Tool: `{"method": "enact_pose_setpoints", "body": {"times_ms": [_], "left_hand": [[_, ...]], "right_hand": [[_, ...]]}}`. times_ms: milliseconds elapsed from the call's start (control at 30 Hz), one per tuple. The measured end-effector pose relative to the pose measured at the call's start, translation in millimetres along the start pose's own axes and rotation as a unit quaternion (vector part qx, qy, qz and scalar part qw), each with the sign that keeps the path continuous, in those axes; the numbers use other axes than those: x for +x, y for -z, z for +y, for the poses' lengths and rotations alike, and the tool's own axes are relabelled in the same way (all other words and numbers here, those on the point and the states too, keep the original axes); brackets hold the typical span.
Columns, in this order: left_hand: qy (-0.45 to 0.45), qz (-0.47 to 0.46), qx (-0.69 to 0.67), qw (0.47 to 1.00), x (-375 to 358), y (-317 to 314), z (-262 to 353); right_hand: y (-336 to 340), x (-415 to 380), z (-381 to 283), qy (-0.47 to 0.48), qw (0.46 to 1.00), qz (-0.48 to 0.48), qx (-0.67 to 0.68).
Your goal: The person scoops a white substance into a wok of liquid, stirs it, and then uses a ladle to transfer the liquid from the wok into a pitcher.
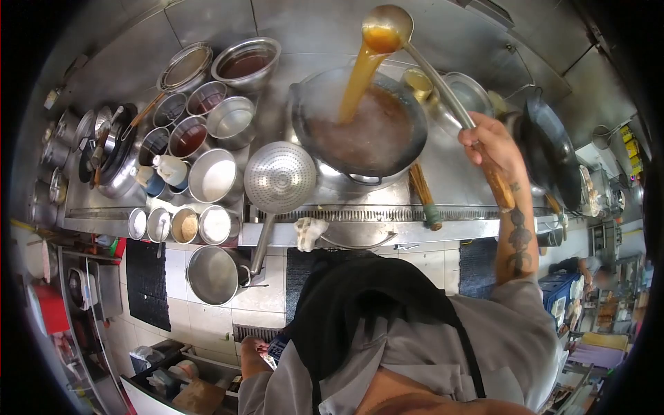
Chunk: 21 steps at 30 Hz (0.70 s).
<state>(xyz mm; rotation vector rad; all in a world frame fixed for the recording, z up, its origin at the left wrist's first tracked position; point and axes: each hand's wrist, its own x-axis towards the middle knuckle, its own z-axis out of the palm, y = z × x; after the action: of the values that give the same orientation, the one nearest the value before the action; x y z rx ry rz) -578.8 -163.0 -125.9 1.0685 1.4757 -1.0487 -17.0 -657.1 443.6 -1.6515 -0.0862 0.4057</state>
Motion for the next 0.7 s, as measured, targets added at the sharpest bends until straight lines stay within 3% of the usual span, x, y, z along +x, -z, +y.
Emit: {"method": "enact_pose_setpoints", "body": {"times_ms": [200,300,367,433,500,600,700], "left_hand": [[0.003,0.010,0.003,1.000,-14.3,-1.1,11.1],[-0.005,0.012,0.001,1.000,-20.3,-1.0,13.4],[-0.010,0.014,0.001,1.000,-20.6,1.4,14.8],[-0.019,0.016,-0.002,1.000,-20.5,3.0,15.1],[-0.037,0.016,-0.011,0.999,-19.7,4.9,15.2],[-0.139,0.016,-0.045,0.989,-31.5,4.4,7.0],[-0.311,0.054,0.079,0.946,-95.9,-4.9,-2.0]], "right_hand": [[2.1,-3.9,6.7,0.079,0.969,0.044,-0.232],[21.8,12.2,27.2,0.040,0.945,0.022,-0.325],[27.5,25.9,49.0,0.133,0.906,0.001,-0.402],[32.8,41.0,70.3,0.158,0.866,-0.005,-0.475],[36.2,61.4,85.5,0.117,0.828,-0.001,-0.548],[50.1,86.7,114.2,0.077,0.789,0.008,-0.609],[73.4,87.2,159.8,0.054,0.793,0.038,-0.605]]}}
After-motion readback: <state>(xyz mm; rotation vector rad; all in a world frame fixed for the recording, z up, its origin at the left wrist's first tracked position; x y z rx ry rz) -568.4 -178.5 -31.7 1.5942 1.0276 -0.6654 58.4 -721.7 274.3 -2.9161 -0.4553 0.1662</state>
